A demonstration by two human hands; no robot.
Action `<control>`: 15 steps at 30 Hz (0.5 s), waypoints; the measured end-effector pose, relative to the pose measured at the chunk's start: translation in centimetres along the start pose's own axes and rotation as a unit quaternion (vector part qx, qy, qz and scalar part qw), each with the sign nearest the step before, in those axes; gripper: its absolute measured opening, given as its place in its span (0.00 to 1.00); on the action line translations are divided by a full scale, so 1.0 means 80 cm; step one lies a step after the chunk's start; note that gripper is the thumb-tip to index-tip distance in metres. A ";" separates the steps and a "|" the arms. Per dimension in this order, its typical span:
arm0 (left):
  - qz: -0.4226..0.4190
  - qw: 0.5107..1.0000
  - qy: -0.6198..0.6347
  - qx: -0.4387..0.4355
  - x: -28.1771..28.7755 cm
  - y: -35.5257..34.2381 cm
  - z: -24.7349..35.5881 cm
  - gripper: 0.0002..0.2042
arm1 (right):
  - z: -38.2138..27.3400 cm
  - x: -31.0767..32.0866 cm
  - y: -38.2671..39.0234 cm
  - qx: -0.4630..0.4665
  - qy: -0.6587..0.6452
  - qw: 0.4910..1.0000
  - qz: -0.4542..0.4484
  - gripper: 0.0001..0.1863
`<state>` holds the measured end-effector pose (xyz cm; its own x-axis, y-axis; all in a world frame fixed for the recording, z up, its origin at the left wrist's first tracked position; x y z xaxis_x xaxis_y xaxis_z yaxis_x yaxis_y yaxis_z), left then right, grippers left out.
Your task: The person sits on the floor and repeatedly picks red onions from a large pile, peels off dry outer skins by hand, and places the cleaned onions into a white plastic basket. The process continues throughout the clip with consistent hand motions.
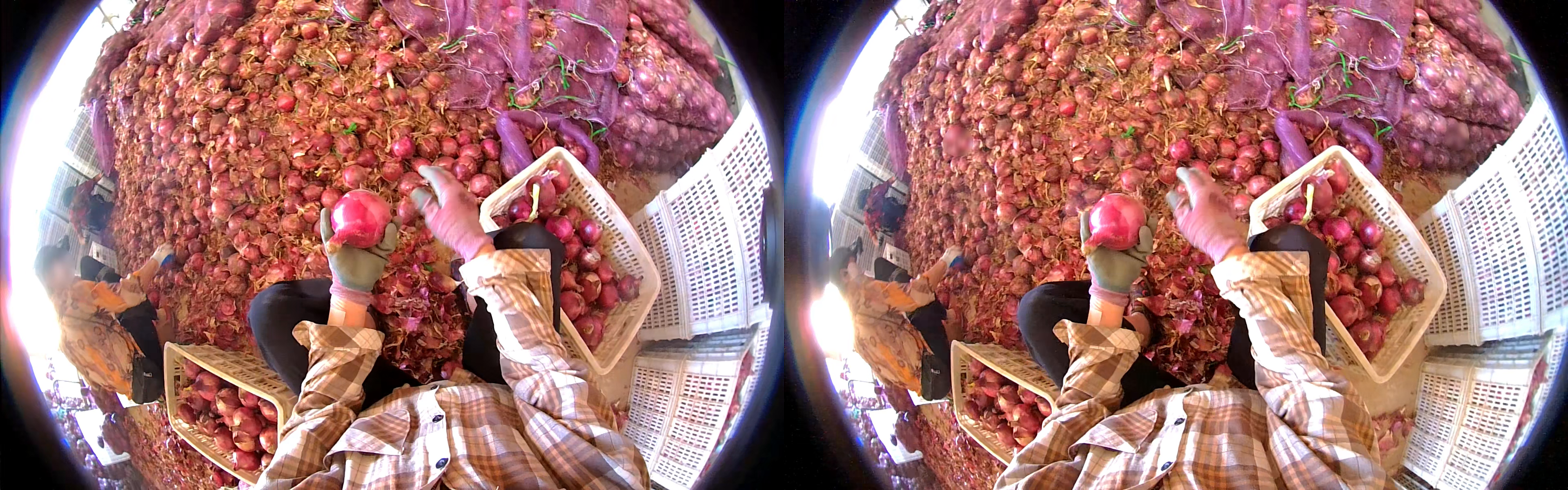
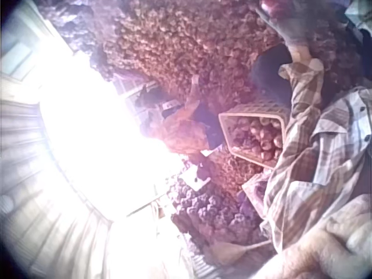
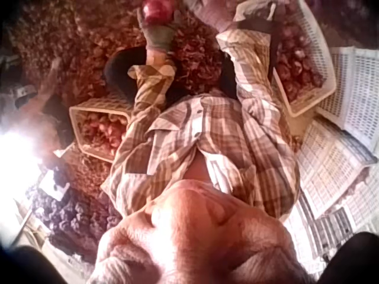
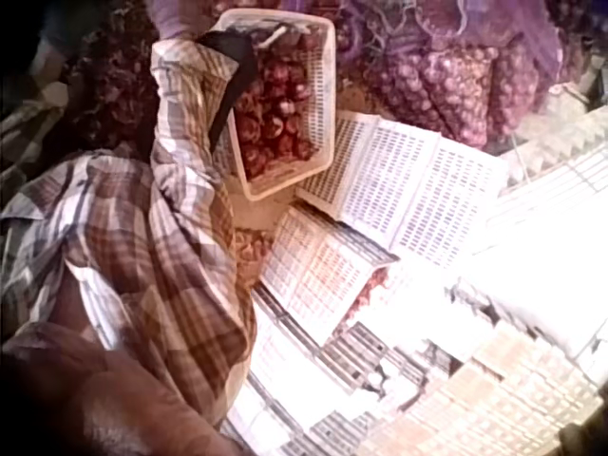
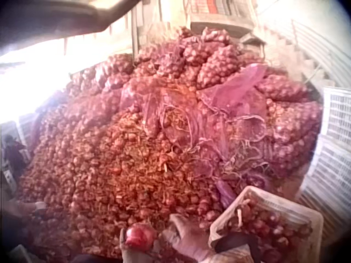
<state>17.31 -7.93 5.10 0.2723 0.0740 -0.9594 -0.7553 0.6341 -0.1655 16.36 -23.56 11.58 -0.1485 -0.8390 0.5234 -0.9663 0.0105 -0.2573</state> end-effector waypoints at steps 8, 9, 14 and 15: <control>-0.044 0.977 -0.210 0.000 -0.017 0.004 -0.028 0.31 | -0.121 0.001 0.068 0.221 0.131 0.966 -0.003 0.46; 0.040 0.945 -0.323 -0.040 0.022 0.021 -0.002 0.30 | -0.111 -0.014 0.066 0.195 0.163 0.966 0.054 0.47; -0.032 0.878 -0.477 -0.021 -0.020 -0.005 -0.005 0.27 | -0.114 0.021 0.081 0.128 0.123 0.976 0.126 0.43; -0.042 0.835 -0.548 -0.022 -0.033 -0.012 -0.011 0.26 | -0.106 0.029 0.090 0.113 0.099 0.977 0.154 0.42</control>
<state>16.79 -9.37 7.60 0.6888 0.7066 -0.1619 -0.7212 0.6453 -0.2521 7.24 -20.84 17.82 -0.4837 -0.6936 0.5337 -0.8014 0.1059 -0.5887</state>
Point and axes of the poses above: each hand's wrist, its own y-axis away from the middle knuckle, its own x-axis out of the back of the hand, z = x × y, the point moved 10 cm from there along -y, towards the middle knuckle, and after that the axes turned 15 degrees about -z, right-handed, at the moved point
